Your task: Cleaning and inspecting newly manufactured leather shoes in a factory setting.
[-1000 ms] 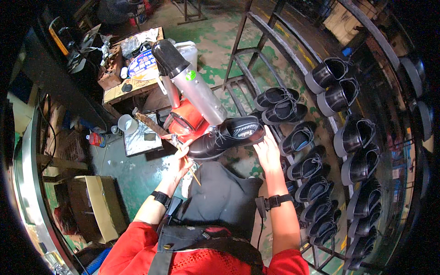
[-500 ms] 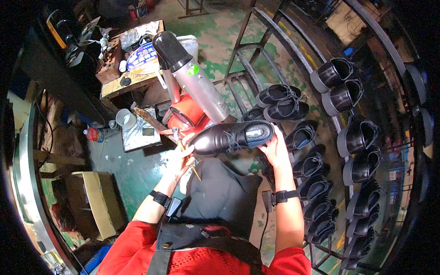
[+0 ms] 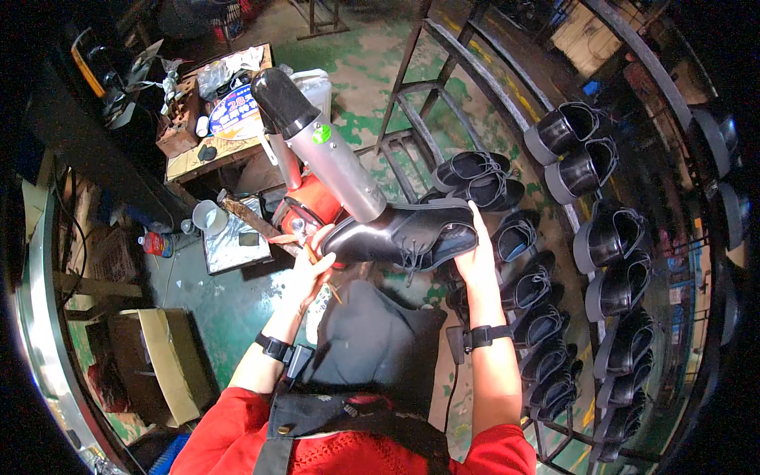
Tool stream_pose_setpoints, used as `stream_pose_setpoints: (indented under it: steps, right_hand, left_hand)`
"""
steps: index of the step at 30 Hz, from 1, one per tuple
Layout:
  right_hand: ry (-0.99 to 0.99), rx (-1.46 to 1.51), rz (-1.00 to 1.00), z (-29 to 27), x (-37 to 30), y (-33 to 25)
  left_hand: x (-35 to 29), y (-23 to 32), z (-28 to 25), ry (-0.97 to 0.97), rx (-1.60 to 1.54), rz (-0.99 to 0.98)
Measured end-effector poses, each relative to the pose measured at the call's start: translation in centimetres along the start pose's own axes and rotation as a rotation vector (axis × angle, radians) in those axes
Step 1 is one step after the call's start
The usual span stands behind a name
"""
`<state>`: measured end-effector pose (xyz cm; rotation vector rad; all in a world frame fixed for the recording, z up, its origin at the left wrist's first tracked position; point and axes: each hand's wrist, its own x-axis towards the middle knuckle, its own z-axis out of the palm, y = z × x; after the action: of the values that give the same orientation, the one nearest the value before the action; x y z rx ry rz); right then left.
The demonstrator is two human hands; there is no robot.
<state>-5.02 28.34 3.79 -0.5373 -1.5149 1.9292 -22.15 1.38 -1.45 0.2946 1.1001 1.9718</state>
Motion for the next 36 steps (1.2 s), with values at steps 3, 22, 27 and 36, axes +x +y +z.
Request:
stream_pose_setpoints:
  steps: [3, 22, 27, 36]
  right_hand:
    - [0.054, 0.548, 0.213, 1.9, 0.1, -1.2]
    - [-0.066, 0.166, 0.359, 4.0, -10.6, -3.5]
    - [0.075, 0.044, 0.297, 3.8, -14.7, -4.8]
    - [0.203, 0.025, 0.174, 3.4, -21.2, -7.8]
  left_hand:
    - [-0.5, -0.3, -1.2, 0.013, 0.016, 0.014]
    - [-9.9, -2.4, -8.0, -0.035, -0.055, -0.228]
    - [-11.8, -2.6, -6.8, -0.051, 0.038, -0.261]
    - [-12.9, 3.6, 0.9, 0.305, 0.804, 0.516]
